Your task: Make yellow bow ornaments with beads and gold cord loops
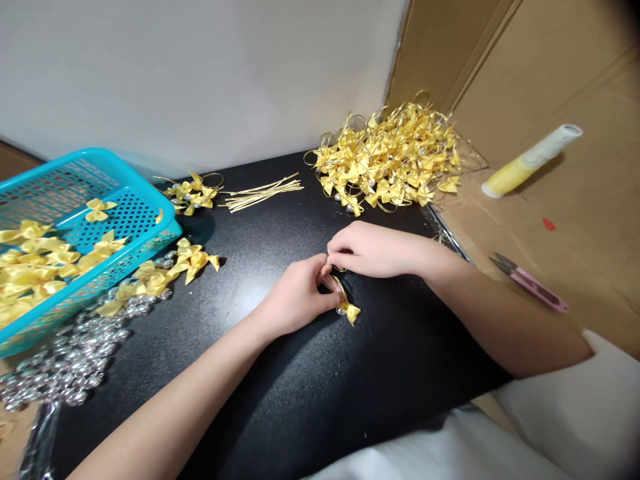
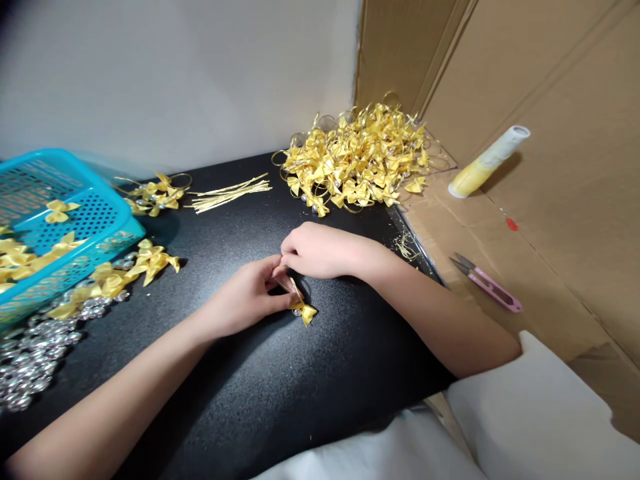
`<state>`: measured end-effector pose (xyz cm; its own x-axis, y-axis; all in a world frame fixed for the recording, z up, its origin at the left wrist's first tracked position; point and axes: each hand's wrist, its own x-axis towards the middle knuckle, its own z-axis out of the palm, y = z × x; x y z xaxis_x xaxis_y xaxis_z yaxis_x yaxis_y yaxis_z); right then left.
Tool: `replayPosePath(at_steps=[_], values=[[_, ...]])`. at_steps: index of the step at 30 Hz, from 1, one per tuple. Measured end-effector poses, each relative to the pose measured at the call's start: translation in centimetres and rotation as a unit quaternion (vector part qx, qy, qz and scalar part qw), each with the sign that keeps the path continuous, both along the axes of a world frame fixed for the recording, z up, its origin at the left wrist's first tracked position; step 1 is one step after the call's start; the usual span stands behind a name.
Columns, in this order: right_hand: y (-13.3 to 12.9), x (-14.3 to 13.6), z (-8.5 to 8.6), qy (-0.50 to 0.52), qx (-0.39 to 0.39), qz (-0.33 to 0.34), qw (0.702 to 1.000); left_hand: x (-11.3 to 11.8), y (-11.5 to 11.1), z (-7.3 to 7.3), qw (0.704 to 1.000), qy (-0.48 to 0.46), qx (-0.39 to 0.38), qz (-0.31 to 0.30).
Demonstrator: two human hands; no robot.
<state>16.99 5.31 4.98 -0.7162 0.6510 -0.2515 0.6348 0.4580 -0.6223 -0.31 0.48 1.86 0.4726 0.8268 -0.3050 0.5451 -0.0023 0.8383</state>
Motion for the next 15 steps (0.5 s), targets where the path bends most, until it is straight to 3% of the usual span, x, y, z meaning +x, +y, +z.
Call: replayPosePath(at_steps=[8, 15], values=[[0.0, 0.0, -0.3, 0.017, 0.011, 0.008, 1.0, 0.1, -0.7, -0.9, 0.999, -0.036, -0.035, 0.014], [0.5, 0.4, -0.2, 0.123, 0.041, 0.021, 0.991, 0.3, -1.6, -0.6, 0.999, -0.036, -0.014, 0.029]])
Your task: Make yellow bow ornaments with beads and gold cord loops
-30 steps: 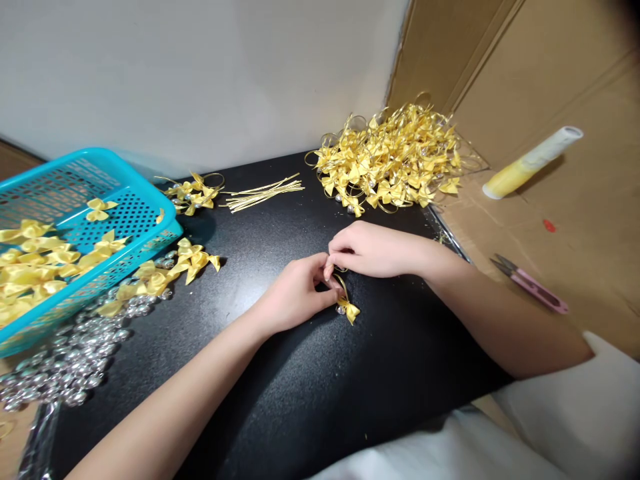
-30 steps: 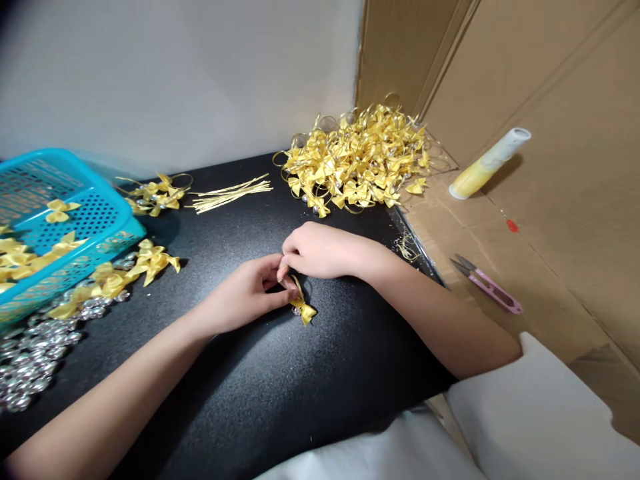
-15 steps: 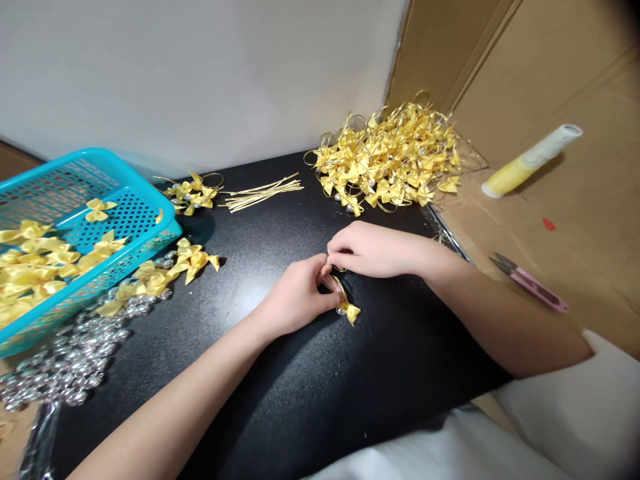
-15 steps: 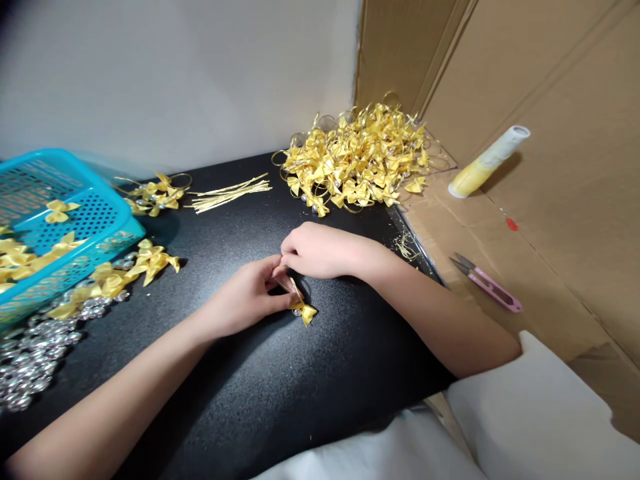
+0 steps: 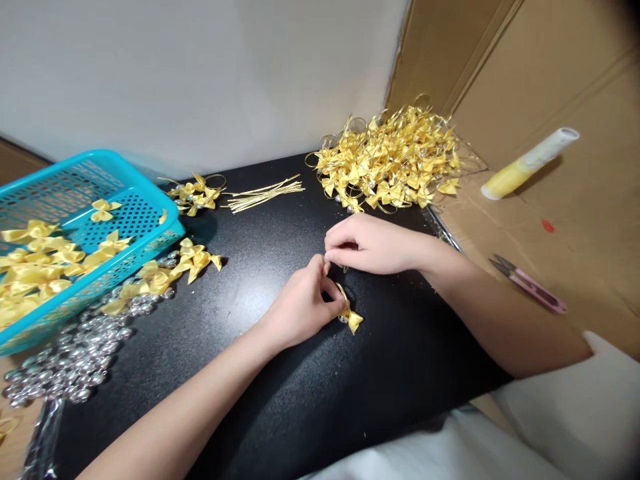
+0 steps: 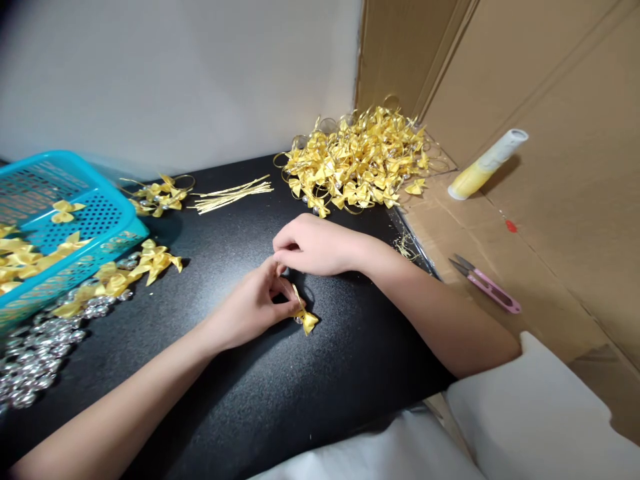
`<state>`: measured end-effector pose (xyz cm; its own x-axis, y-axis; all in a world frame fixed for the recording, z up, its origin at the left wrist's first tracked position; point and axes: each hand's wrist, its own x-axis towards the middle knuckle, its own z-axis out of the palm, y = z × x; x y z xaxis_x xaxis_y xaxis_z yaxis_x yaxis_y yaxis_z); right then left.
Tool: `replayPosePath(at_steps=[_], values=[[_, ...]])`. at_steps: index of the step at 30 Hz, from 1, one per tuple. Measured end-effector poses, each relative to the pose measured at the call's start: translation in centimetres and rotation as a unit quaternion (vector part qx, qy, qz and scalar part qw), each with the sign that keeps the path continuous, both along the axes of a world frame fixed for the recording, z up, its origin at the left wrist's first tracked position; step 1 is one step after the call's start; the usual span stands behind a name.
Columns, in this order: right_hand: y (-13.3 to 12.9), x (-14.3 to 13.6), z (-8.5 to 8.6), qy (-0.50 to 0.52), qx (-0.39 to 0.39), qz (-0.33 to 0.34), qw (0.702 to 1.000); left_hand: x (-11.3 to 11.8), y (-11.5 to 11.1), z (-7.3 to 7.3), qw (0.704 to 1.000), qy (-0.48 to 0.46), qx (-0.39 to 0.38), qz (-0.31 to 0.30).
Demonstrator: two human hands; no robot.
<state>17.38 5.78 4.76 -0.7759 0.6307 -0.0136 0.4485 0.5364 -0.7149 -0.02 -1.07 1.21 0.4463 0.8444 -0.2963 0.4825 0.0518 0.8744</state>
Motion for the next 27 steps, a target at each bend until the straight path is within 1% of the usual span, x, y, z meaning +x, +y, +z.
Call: replayPosePath(at_steps=[2, 6, 10, 15, 17, 18, 20, 22, 23, 25, 27], values=[[0.3, 0.1, -0.2, 0.049, -0.014, -0.018, 0.999, -0.1, -0.2, -0.1, 1.0, -0.026, 0.009, 0.014], [0.8, -0.1, -1.1, 0.137, -0.078, -0.058, 0.986, -0.5, -0.6, -0.7, 0.995, -0.075, 0.035, 0.046], [1.0, -0.5, -1.8, 0.205, -0.116, -0.064, 0.97, -0.8, -0.9, -1.3, 0.994, -0.074, 0.058, 0.058], [1.1, -0.6, -2.3, 0.283, -0.149, -0.085, 0.944, -0.8, -1.0, -1.5, 0.99, -0.098, 0.071, 0.073], [1.3, -0.5, -2.6, 0.299, -0.174, -0.098, 0.933, -0.8, -1.0, -1.4, 0.988, -0.096, 0.088, 0.078], [1.5, -0.4, -2.8, 0.291, -0.18, -0.105, 0.934, -0.8, -1.0, -1.4, 0.988, -0.091, 0.099, 0.079], [1.8, -0.2, -3.1, 0.236, -0.153, -0.122, 0.952, -0.8, -0.9, -1.5, 0.987, -0.079, 0.121, 0.071], [2.0, 0.0, -3.2, 0.138, -0.074, -0.147, 0.977, -0.9, -0.9, -1.6, 0.986, -0.062, 0.147, 0.05], [2.1, 0.2, -3.0, 0.087, -0.027, -0.161, 0.983, -0.9, -0.8, -1.6, 0.985, -0.052, 0.162, 0.037], [2.1, 0.6, -2.2, 0.016, 0.053, -0.192, 0.98, -1.0, -0.7, -1.7, 0.98, -0.037, 0.193, 0.014], [1.6, 1.4, -0.6, -0.004, 0.118, -0.224, 0.967, -1.1, -0.6, -1.8, 0.976, -0.038, 0.216, -0.005]])
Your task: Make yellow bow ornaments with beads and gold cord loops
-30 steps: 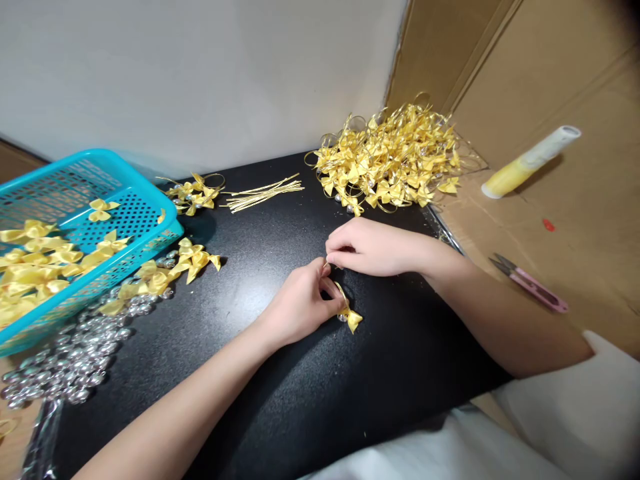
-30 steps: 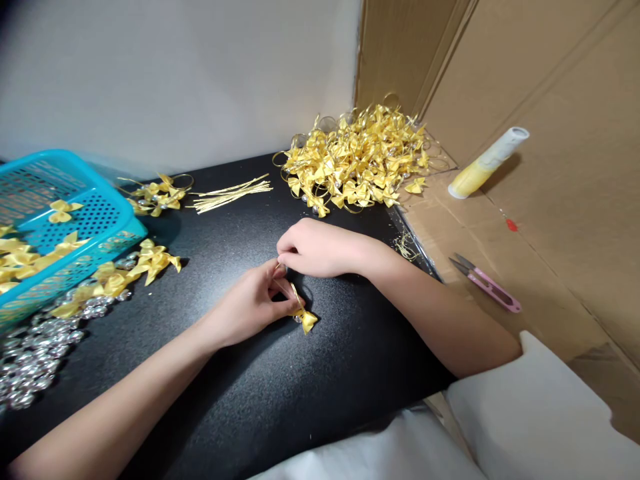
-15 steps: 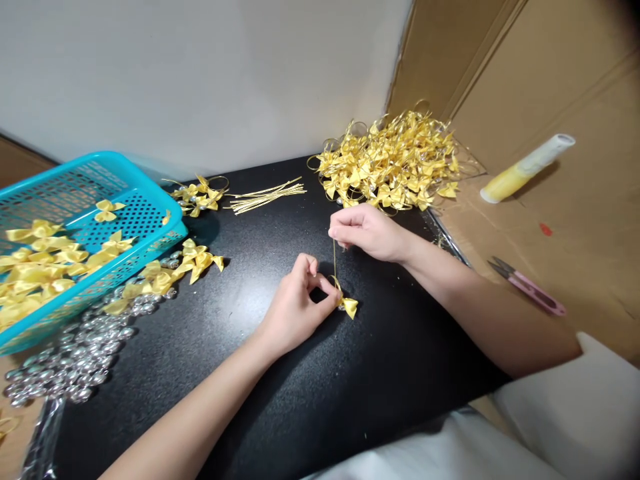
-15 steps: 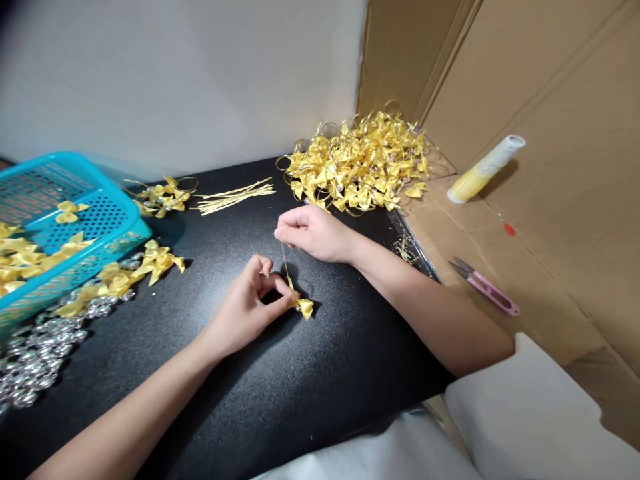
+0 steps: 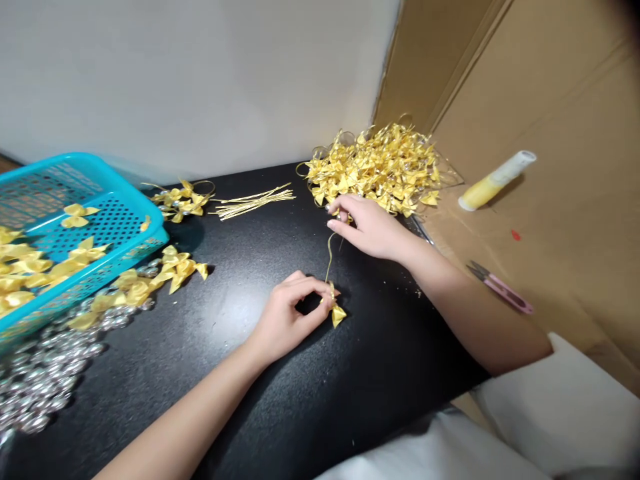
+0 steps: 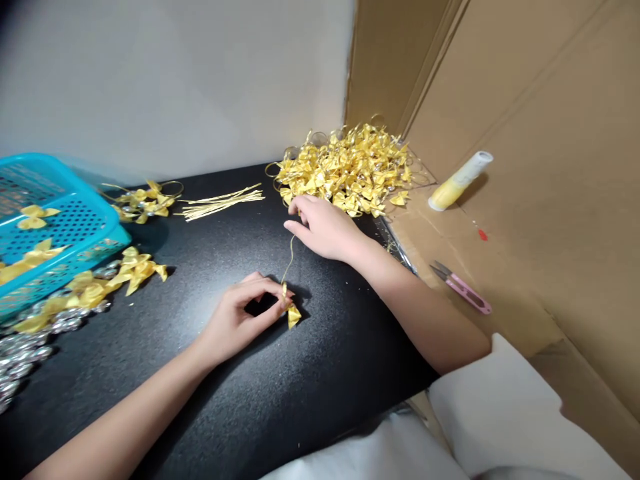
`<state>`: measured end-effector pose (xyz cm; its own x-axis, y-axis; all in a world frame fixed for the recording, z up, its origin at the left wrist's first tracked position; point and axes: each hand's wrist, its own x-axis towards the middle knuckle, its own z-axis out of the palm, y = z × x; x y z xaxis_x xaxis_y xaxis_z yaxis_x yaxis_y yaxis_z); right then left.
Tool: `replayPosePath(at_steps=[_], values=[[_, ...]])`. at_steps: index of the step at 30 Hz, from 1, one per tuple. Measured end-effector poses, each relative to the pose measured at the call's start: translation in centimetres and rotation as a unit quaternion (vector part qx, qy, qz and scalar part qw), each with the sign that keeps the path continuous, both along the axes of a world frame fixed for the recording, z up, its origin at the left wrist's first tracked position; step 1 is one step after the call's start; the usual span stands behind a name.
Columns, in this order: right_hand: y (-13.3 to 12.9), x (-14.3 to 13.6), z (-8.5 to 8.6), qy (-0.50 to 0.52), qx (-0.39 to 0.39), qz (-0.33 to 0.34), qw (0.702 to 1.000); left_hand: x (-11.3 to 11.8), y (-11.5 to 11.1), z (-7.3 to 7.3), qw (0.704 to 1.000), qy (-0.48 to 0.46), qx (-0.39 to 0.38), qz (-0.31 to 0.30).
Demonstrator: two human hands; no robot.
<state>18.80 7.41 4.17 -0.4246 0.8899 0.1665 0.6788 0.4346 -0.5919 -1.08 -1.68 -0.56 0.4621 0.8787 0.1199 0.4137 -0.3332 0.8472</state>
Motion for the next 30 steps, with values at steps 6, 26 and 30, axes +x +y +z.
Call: replayPosePath(at_steps=[6, 26, 30], values=[[-6.5, 7.0, 3.6, -0.126, 0.047, -0.159, 0.978, -0.1, 0.2, -0.4, 0.999, -0.006, 0.038, -0.032], [-15.7, 13.6, -1.1, -0.106, -0.091, -0.308, 0.941, 0.4, -0.4, -0.2, 0.999, -0.02, 0.034, 0.03], [-13.5, 9.4, 0.0, -0.038, -0.146, -0.228, 0.962, 0.2, -0.4, -0.4, 0.998, -0.03, 0.052, 0.018]])
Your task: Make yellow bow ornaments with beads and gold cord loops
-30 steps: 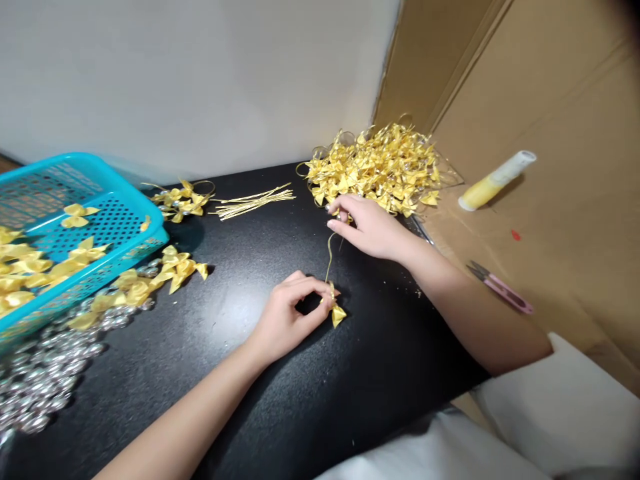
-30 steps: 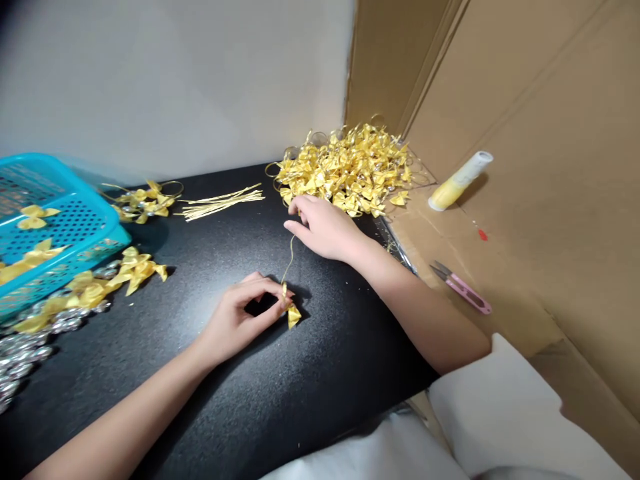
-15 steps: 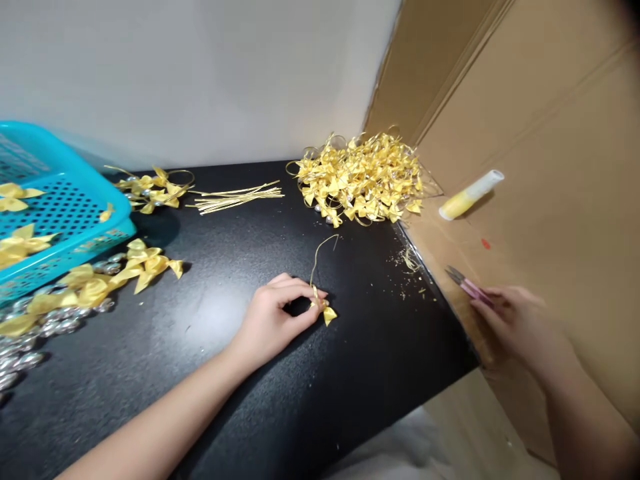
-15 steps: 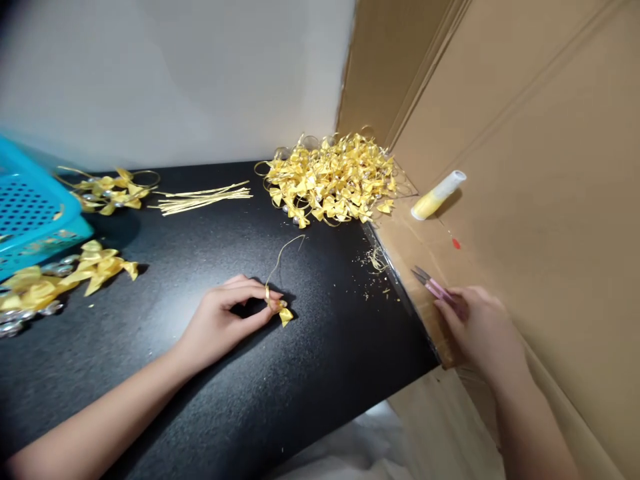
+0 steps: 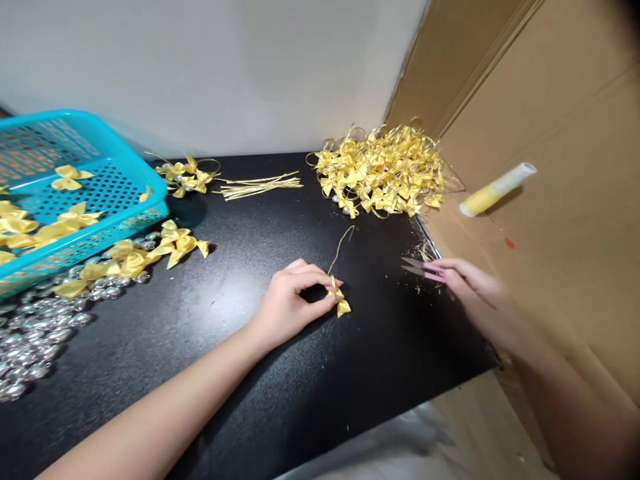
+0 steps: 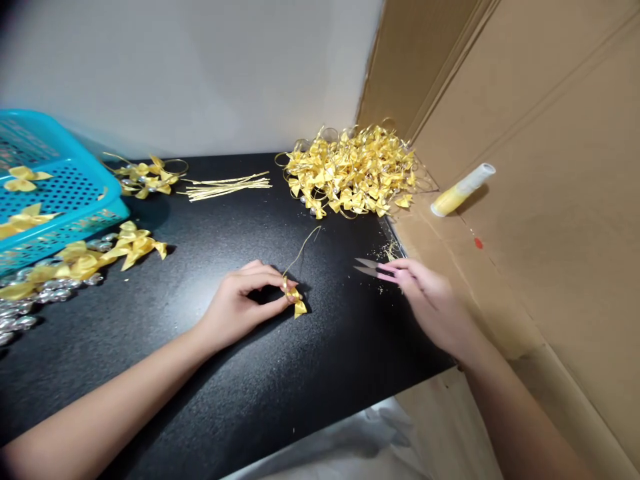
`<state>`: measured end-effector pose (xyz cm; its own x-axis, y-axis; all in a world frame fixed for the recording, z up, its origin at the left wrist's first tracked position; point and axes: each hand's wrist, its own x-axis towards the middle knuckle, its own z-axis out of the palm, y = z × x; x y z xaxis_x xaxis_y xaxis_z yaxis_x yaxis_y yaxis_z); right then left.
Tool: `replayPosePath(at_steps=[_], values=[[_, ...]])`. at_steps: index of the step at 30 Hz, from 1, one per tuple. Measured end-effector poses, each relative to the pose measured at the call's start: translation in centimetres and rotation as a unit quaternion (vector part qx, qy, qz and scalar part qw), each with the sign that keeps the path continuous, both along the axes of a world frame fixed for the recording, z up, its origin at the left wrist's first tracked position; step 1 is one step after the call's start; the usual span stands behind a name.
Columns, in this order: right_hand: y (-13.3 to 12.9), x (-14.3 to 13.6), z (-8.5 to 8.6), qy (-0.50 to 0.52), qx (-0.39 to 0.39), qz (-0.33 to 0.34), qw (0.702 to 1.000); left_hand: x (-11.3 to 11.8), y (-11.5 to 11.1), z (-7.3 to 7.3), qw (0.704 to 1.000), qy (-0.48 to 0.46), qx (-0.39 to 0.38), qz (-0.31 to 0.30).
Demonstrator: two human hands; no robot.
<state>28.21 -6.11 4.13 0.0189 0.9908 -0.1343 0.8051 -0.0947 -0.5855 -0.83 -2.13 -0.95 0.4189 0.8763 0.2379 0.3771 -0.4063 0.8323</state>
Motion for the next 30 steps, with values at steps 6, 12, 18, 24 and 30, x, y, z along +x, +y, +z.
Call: replayPosePath(at_steps=[6, 12, 18, 24, 30], values=[[2.1, -3.6, 0.0, 0.054, -0.035, 0.214, 0.975, 0.0, -0.1, -0.2, 0.999, -0.003, 0.035, -0.014], [3.1, -4.2, 0.2, 0.015, -0.023, 0.282, 0.959, -0.1, 0.0, -0.1, 0.998, -0.009, 0.054, -0.031], [3.8, -4.8, 0.6, -0.012, -0.022, 0.298, 0.954, -0.2, 0.1, 0.1, 0.997, -0.017, 0.057, -0.045], [4.3, -5.2, 0.3, -0.003, -0.013, 0.303, 0.953, -0.1, 0.2, 0.4, 0.997, -0.017, 0.047, -0.053], [4.5, -5.4, 0.2, -0.016, -0.017, 0.308, 0.951, 0.0, 0.3, 0.6, 0.997, -0.017, 0.048, -0.054]])
